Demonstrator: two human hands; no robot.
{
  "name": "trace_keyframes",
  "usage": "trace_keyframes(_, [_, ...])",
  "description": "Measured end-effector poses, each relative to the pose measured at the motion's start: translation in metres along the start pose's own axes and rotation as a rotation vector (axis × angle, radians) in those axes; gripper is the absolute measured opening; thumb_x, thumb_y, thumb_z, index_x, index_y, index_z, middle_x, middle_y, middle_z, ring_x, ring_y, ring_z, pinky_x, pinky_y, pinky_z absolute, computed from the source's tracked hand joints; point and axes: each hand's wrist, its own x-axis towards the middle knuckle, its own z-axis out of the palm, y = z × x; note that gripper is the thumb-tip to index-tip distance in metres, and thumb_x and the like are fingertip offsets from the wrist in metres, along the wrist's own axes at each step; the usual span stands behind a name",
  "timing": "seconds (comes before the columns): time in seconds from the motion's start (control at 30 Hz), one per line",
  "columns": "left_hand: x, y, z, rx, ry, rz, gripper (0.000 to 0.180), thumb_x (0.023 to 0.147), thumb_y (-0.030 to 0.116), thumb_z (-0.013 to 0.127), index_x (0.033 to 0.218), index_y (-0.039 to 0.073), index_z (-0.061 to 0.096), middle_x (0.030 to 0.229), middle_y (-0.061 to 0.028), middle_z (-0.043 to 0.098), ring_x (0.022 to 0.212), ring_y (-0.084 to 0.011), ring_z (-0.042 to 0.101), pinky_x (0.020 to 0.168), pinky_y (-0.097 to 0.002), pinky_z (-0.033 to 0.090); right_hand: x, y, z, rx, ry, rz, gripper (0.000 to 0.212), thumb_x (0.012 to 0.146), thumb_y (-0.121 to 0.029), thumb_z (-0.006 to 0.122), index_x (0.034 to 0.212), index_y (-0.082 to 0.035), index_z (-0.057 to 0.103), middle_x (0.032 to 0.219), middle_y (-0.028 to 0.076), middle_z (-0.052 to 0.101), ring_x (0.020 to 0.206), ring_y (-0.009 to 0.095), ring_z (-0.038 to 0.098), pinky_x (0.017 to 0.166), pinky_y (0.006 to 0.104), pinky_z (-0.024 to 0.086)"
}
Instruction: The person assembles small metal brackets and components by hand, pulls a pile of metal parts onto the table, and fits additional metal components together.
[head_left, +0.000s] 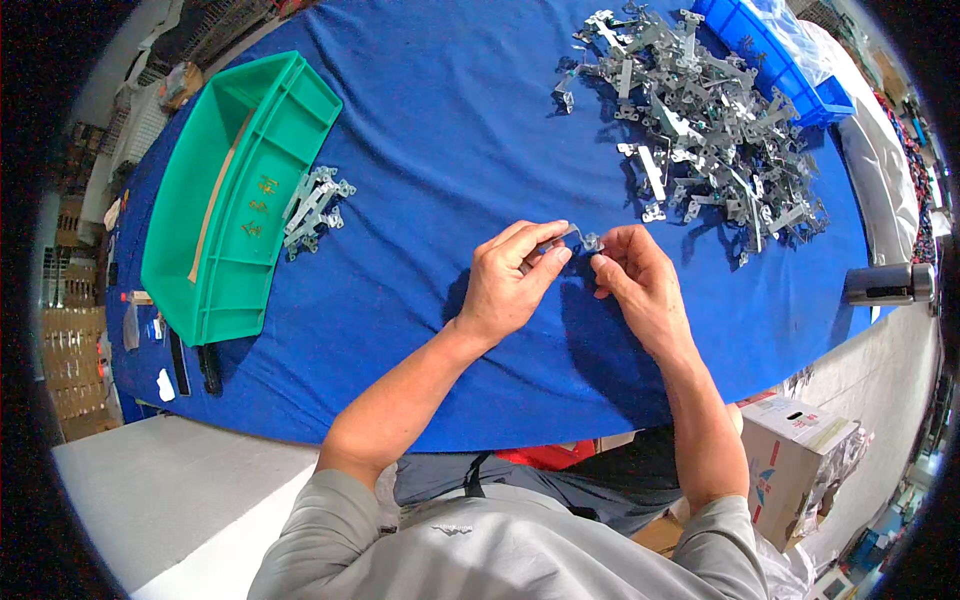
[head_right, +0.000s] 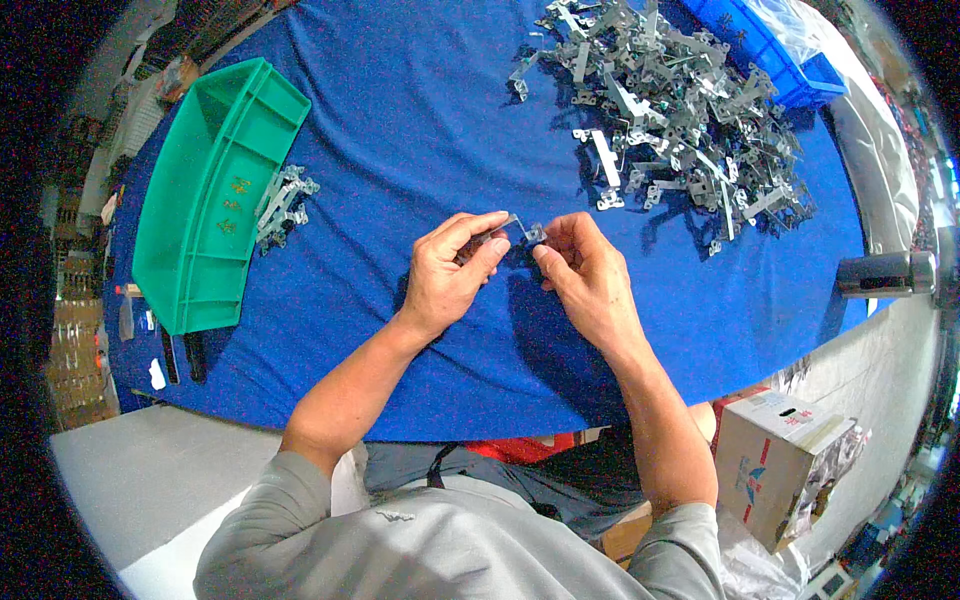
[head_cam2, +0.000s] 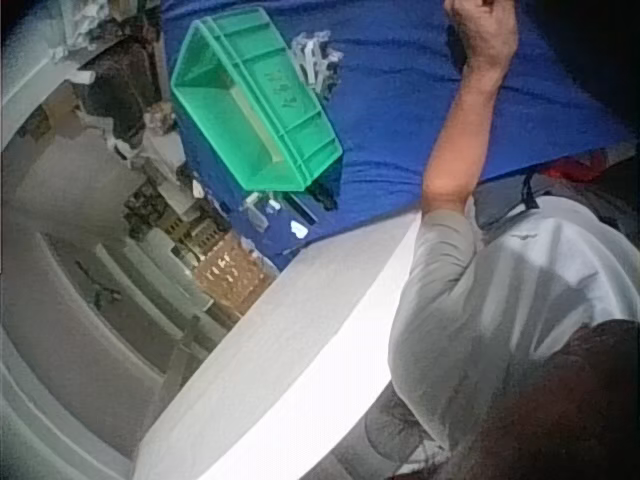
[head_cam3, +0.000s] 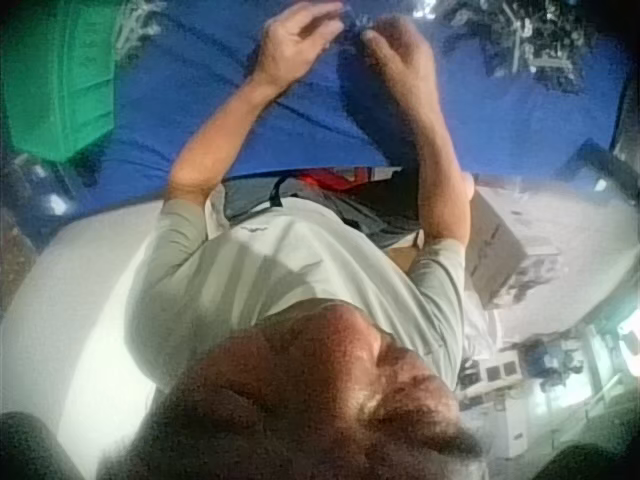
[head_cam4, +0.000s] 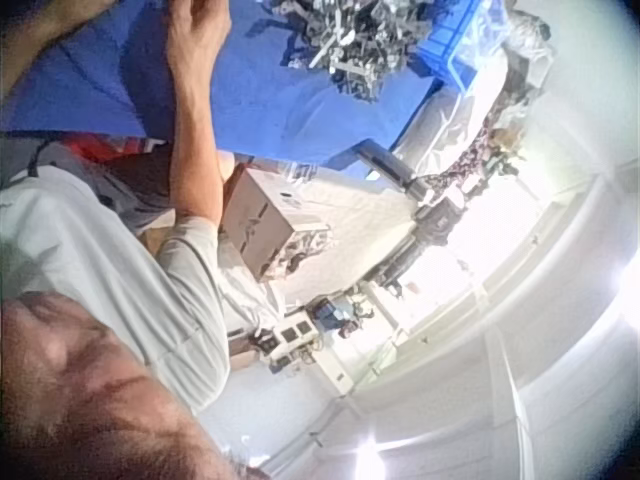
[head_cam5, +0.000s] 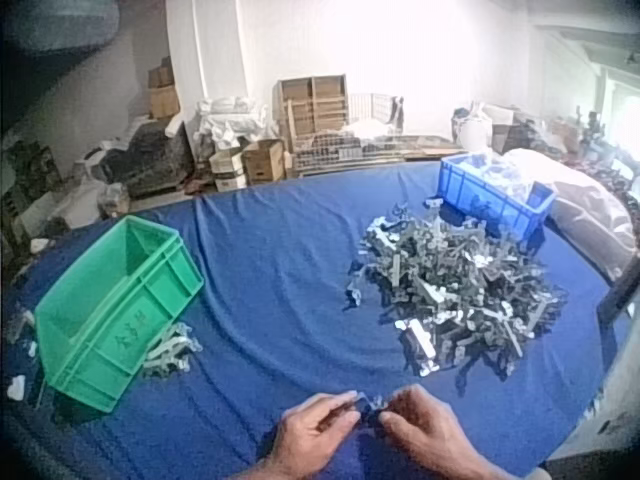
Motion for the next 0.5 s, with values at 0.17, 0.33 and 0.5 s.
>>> trace_keyframes(0.17, [-0.002,0.001,0.001,0.009,-0.024,0.063,0.025,0.088,0.005,0.069,0.112,0.0,0.069,0.092,-0.0067,0.068,0.072,-0.0086,0.062,0.063,-0.0224,0.05,0.001,0.001,-0.006,0.037,-0.037,0.008,0.013,0.095,-0.013,0.062,0.101,-0.001,0.061,0.083,0.005,0.061,0.069,0.009,0.057,0.057,0.025,0.048])
trace_keyframes(0.33, [-0.001,0.003,0.002,0.025,-0.037,0.051,0.025,0.088,0.006,0.069,0.112,0.001,0.069,0.091,-0.0058,0.067,0.072,-0.008,0.061,0.062,-0.0222,0.05,0.003,0.01,-0.006,-0.067,0.118,-0.119,0.013,0.098,-0.016,0.059,0.099,-0.003,0.06,0.081,0.003,0.06,0.063,0.007,0.051,0.053,0.0229,0.043])
trace_keyframes(0.5, [-0.002,-0.004,0.002,-0.056,0.053,-0.05,0.024,0.092,0.01,0.066,0.114,0.001,0.067,0.086,-0.0046,0.066,0.066,-0.0071,0.06,0.056,-0.022,0.05,0.0,-0.006,-0.009,0.146,0.014,0.052,0.016,0.1,-0.019,0.055,0.1,-0.003,0.06,0.08,0.002,0.062,0.063,0.006,0.052,0.052,0.0216,0.042])
